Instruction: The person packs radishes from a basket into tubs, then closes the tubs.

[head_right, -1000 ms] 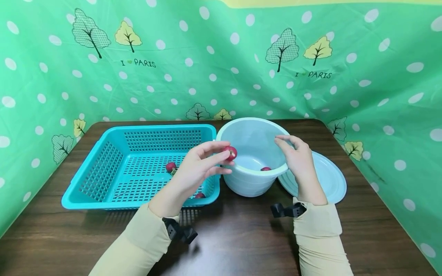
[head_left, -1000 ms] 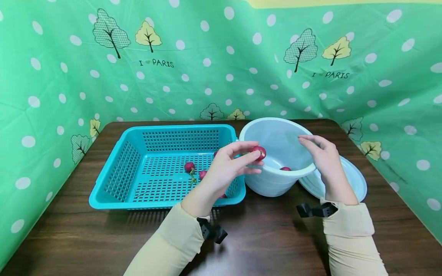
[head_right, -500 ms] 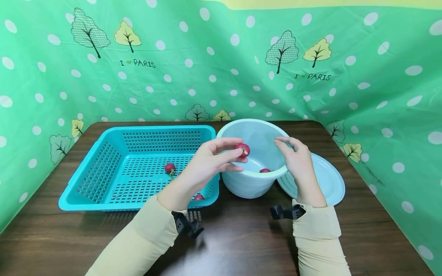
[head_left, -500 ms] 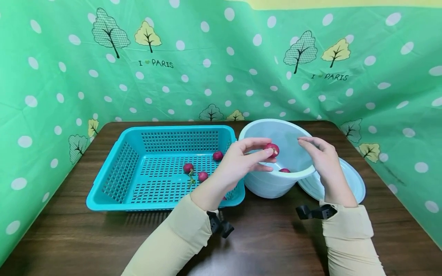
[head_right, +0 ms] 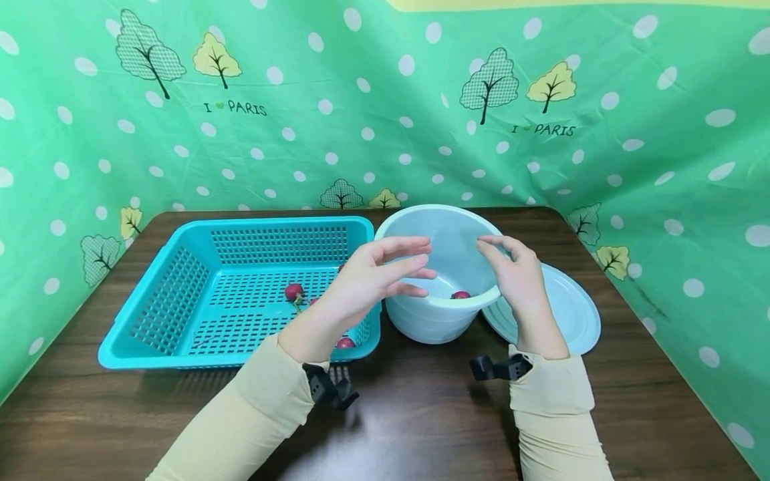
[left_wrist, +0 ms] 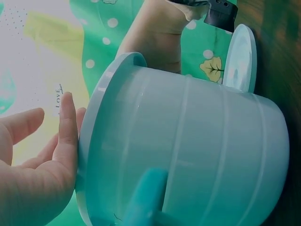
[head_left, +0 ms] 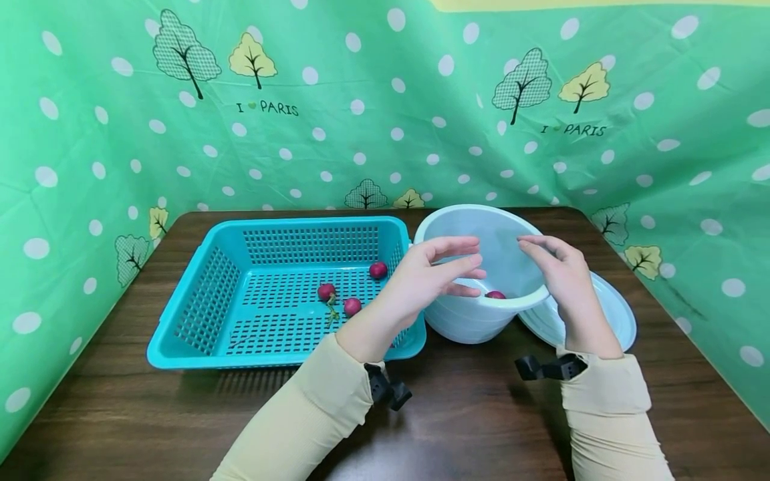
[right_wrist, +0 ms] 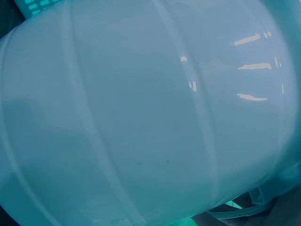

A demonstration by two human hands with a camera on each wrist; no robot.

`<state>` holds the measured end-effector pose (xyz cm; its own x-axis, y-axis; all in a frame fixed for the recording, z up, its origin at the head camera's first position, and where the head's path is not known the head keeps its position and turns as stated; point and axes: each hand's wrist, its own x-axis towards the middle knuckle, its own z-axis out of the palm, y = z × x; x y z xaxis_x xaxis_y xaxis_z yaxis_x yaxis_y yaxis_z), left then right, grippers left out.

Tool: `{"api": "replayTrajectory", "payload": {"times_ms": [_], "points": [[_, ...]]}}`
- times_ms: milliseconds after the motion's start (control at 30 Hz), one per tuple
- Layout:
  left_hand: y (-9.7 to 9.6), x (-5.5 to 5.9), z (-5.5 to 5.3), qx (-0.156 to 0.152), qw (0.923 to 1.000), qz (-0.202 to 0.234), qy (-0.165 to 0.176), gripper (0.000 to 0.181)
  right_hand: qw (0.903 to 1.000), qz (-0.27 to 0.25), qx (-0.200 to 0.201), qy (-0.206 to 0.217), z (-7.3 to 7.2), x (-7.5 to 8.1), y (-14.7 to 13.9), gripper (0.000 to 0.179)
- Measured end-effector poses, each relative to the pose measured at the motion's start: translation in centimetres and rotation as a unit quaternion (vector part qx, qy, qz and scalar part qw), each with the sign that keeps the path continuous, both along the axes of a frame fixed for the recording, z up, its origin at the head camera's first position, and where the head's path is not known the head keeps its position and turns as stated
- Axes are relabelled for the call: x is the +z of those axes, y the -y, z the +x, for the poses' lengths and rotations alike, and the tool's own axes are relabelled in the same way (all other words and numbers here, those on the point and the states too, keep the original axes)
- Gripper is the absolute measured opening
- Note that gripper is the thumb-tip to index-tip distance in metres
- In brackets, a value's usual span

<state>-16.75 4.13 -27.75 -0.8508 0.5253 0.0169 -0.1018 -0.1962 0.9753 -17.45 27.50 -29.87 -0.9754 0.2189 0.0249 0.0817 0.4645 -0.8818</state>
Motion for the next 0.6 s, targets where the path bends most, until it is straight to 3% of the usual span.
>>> {"api": "replayTrajectory", "payload": {"times_ms": [433, 600], "points": [[0.7, 0.8, 0.6, -0.007, 0.9997, -0.018, -0.014, 0.037, 1.0000, -0.001, 0.000, -0.009, -0.2, -0.2, -0.2, 0.061], [1.1, 1.6, 1.1, -0.014, 0.9993, -0.027, -0.021, 0.034, 1.0000, 0.001, -0.003, -0.005, -0.2, -0.2, -0.2, 0.061]]}}
